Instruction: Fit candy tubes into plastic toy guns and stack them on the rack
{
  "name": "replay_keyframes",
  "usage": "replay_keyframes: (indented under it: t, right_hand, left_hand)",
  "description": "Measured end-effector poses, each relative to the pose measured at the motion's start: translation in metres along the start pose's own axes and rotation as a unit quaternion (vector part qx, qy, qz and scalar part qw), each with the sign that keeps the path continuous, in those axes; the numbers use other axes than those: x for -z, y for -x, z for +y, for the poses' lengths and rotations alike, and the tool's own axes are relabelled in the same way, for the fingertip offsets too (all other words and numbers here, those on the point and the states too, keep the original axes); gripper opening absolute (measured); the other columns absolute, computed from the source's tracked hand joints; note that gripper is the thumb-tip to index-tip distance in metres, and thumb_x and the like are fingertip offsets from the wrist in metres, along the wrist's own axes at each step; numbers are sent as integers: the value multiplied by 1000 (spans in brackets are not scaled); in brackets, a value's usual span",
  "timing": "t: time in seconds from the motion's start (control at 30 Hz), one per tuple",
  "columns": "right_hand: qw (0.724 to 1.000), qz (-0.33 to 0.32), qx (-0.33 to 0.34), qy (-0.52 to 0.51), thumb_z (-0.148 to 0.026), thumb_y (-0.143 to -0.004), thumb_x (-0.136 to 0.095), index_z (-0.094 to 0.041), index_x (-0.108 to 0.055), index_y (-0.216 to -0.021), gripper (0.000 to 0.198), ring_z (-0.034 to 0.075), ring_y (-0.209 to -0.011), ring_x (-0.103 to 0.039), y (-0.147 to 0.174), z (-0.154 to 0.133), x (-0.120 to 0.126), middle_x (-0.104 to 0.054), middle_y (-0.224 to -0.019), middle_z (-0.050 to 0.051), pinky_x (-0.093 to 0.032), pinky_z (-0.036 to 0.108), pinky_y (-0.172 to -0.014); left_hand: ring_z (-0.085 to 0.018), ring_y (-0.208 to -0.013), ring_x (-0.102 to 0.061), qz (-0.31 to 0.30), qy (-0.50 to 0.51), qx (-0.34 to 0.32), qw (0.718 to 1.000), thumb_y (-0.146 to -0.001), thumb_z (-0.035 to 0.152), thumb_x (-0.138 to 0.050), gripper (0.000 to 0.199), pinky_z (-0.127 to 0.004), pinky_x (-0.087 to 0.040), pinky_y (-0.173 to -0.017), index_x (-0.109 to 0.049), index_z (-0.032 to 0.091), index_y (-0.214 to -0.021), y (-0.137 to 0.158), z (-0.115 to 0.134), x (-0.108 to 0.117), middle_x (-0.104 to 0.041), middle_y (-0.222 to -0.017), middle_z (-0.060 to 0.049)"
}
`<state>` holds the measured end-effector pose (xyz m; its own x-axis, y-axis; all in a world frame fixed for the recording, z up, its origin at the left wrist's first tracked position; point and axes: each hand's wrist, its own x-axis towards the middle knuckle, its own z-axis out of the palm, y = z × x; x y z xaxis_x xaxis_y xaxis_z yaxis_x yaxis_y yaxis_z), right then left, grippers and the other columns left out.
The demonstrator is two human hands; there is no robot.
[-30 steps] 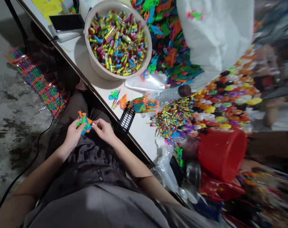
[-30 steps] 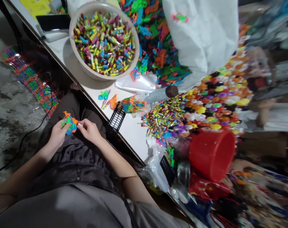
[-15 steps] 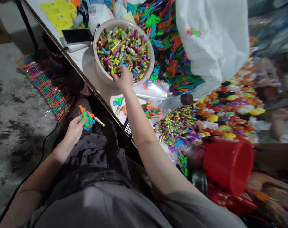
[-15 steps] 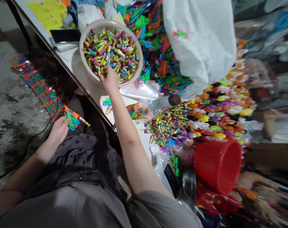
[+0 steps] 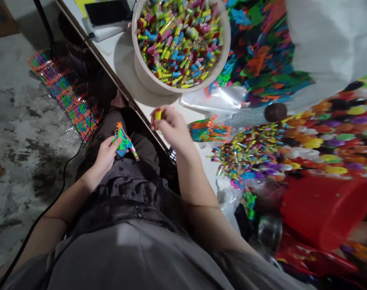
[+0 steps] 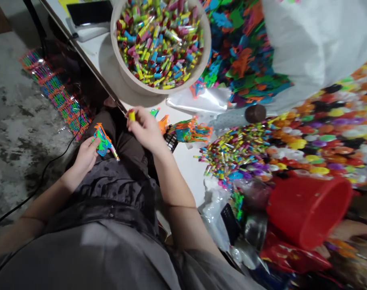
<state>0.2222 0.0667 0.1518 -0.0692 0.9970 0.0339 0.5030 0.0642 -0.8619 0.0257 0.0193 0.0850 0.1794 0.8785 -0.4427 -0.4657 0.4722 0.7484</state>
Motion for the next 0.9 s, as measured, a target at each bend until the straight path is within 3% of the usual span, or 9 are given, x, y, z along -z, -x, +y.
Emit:
replay_keyframes:
  t: [0.1, 0.2, 0.43, 0.57, 0.67, 0.77, 0.9]
  right_hand:
    - [997, -52, -47, -13, -34, -84, -53, -18, -56, -84, 16, 9, -60, -49, 44, -11, -28, -56, -71, -2, -40, 22, -57]
    - [994, -57, -92, -1, -38, -79, -60, -17, -59, -85, 22, 9, -57, -46, 62, -2, -45, -56, -67, -3, -36, 22, -55]
    - [983, -38, -148, -103, -44, -76, -62, -16, -59, -78, 28, 10, -60, -49, 66, 13, -42, -57, -67, -2, -38, 22, -57]
    - [982, -31, -134, -127, -44, -76, -64, -18, -56, -84, 29, 11, -60, -51, 71, 18, -36, -57, -69, -2, -39, 23, -57]
    - [987, -10, -103, -121, -41, -82, -59, -19, -51, -96, 27, 11, -65, -53, 76, 23, -34, -58, -78, -1, -42, 24, -61]
    - [992, 4, -74, -99, -37, -88, -50, -19, -49, -94, 19, 12, -75, -55, 81, 28, -34, -59, -85, 1, -44, 26, -70]
    - [991, -1, -81, -104, -41, -87, -52, -19, -48, -95, 23, 13, -75, -56, 87, 32, -39, -61, -87, 2, -45, 27, -68]
  left_hand:
    - [-7, -57, -55, 25, -15, -45, 999, -65, 46, -77, 36, -19, -45, -57, -65, 13, -74, -1, -4, -4, -62, -63, 2]
    - [-6, -57, -53, 16, -21, -65, 998, -66, 46, -77, 35, -17, -44, -58, -65, 14, -73, 1, -8, -8, -59, -61, 4]
    - [-8, -63, -58, -32, -57, -33, 997, -67, 42, -77, 35, -20, -47, -64, -67, 15, -86, 4, -14, -11, -65, -70, 1]
    - [-10, -70, -62, -70, -100, 16, 992, -68, 39, -76, 34, -23, -49, -72, -66, 15, -91, 3, -21, -10, -69, -80, -1]
    - [-10, -71, -61, -45, -118, 11, 992, -72, 37, -72, 30, -23, -48, -72, -65, 15, -92, 3, -25, -10, -69, -80, -1]
    - [-11, -73, -62, -11, -126, -8, 992, -75, 35, -68, 26, -24, -49, -74, -64, 15, -91, 2, -28, -10, -68, -79, -1]
    - [-12, -74, -63, 2, -134, -12, 991, -75, 32, -67, 23, -26, -49, -75, -63, 15, -90, 1, -28, -11, -68, -79, -1]
